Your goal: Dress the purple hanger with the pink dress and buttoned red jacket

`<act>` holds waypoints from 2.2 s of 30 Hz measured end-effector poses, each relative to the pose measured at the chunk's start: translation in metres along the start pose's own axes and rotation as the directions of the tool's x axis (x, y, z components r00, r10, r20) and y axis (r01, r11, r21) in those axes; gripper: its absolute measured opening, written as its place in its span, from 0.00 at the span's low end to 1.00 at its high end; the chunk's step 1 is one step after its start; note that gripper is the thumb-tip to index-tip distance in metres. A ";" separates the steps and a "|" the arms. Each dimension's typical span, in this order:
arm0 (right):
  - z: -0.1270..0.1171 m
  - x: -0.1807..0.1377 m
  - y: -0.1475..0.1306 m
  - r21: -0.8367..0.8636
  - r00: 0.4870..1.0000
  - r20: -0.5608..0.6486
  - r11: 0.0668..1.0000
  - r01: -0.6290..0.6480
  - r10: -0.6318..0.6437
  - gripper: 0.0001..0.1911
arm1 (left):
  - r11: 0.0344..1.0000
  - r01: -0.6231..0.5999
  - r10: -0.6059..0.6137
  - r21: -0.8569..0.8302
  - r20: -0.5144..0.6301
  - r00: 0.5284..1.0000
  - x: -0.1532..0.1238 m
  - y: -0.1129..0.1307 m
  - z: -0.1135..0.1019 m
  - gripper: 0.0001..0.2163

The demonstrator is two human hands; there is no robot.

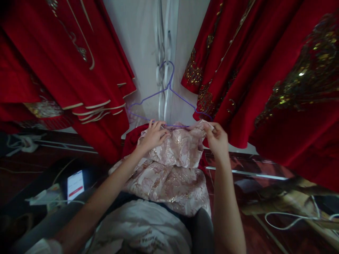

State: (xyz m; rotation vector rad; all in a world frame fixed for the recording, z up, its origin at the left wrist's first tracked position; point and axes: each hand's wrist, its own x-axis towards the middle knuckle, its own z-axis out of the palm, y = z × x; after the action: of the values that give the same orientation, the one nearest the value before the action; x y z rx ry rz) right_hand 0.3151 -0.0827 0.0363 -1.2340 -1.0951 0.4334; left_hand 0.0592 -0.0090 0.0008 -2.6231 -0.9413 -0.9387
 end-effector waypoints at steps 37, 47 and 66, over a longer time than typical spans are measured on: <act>-0.037 0.024 -0.035 -0.369 0.969 -0.142 0.919 0.139 -0.204 0.15 | 0.978 0.088 -0.106 -0.191 -0.084 0.991 -0.016 0.017 -0.036 0.09; 0.038 0.040 -0.057 -0.609 0.907 0.045 0.708 0.357 -0.418 0.12 | 0.956 0.135 -0.167 -0.259 -0.103 0.981 -0.003 0.045 -0.013 0.10; 0.033 0.048 -0.032 -0.503 0.883 0.007 0.762 0.409 -0.469 0.12 | 0.074 0.254 -0.974 -0.964 -0.015 0.228 -0.054 -0.125 -0.037 0.16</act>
State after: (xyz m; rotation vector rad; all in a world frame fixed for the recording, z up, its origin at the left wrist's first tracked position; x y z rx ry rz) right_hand 0.3008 -0.0388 0.0840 -1.3604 -1.3953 -0.3071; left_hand -0.0703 0.0468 -0.0070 -1.3928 -1.9126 -3.1545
